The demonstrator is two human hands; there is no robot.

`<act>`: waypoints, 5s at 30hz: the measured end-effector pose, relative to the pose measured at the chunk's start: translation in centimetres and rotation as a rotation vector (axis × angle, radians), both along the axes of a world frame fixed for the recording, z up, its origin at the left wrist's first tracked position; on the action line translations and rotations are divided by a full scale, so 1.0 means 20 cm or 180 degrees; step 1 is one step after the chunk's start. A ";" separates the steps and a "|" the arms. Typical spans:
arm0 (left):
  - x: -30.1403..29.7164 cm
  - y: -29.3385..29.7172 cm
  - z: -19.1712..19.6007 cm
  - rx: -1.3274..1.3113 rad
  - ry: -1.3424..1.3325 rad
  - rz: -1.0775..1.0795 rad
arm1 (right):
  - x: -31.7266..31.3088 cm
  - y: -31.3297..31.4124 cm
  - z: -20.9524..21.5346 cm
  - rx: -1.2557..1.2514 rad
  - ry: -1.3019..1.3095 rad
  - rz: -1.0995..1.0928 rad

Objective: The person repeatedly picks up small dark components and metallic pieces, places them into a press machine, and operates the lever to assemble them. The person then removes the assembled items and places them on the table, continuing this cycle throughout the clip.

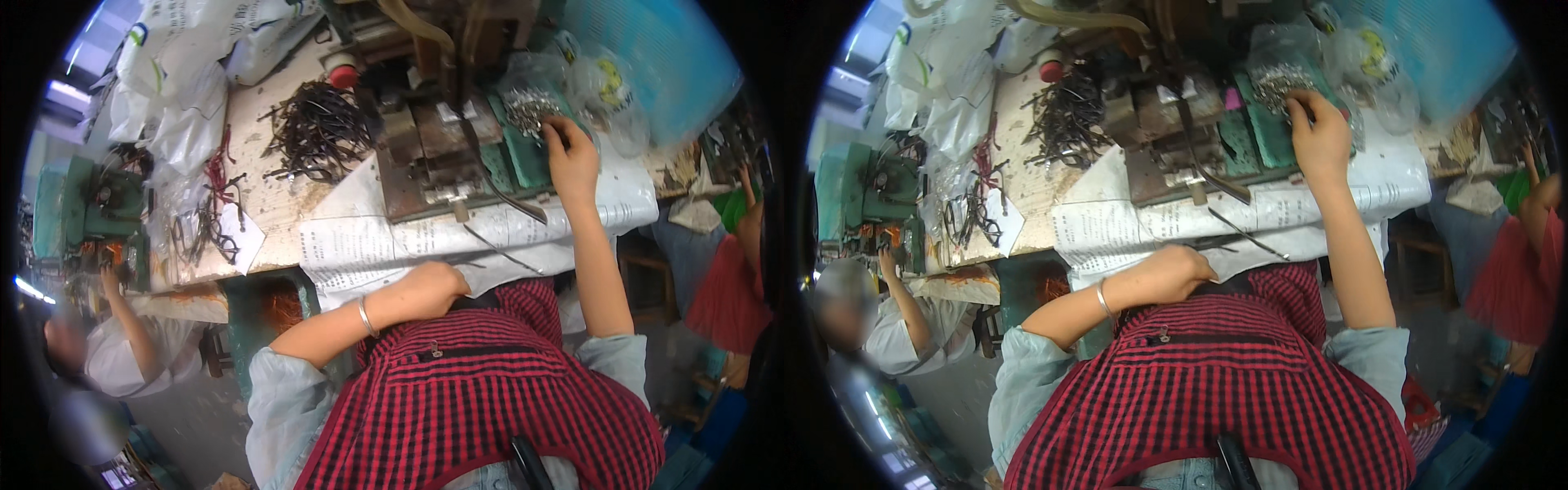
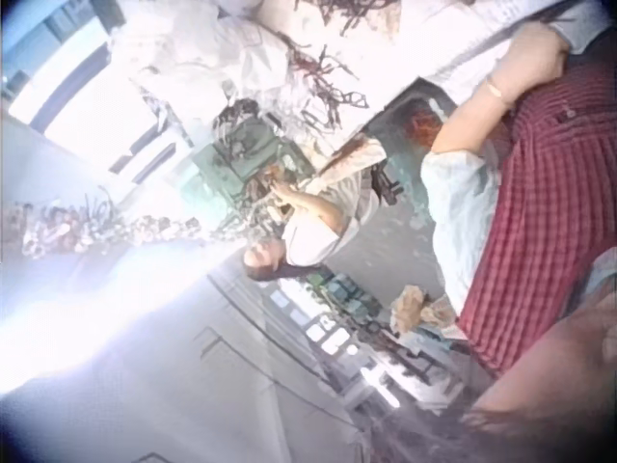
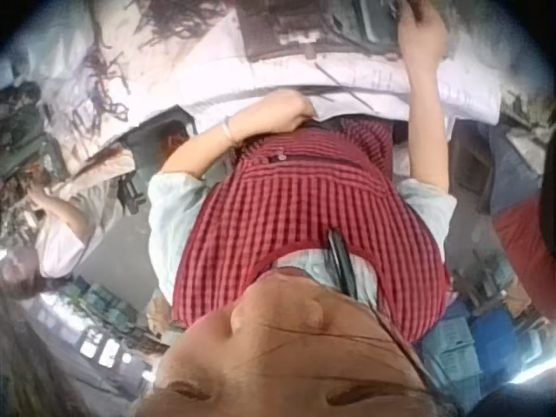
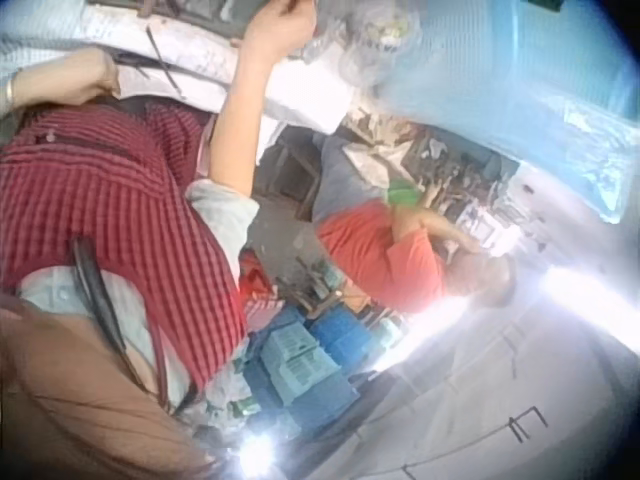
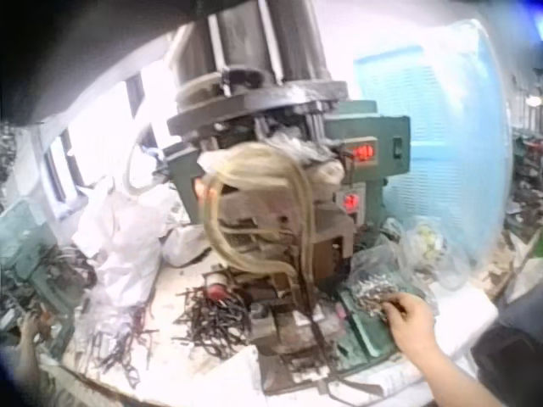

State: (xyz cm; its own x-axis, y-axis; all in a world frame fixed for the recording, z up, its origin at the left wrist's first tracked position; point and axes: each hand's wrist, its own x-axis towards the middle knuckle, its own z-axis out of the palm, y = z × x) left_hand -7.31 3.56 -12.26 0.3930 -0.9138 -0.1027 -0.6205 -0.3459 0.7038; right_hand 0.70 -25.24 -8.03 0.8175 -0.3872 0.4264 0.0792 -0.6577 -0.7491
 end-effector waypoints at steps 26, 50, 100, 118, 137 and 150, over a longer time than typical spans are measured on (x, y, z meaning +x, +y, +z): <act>0.69 0.64 0.43 0.0176 -0.0700 0.3850 | 0.07 0.44 0.39 0.2093 -0.0677 0.1206; 0.48 -0.15 0.62 -0.2429 -0.3628 0.0869 | -0.11 -0.05 0.02 0.0104 0.0064 0.0299; 0.87 0.89 0.03 -0.5060 0.3279 0.3709 | 0.00 0.31 0.43 0.0983 -0.0568 0.1190; 0.43 0.02 0.81 -0.2649 -0.3101 0.1662 | -0.17 0.53 0.61 0.2102 -0.0390 0.1925; 0.42 -0.21 0.65 -0.2252 -0.3400 0.1405 | -0.10 -0.06 0.03 -0.0476 0.0417 0.0276; 0.41 0.60 0.63 -0.1708 -0.3452 0.4059 | -0.06 -0.25 -0.33 0.0141 0.0472 0.0202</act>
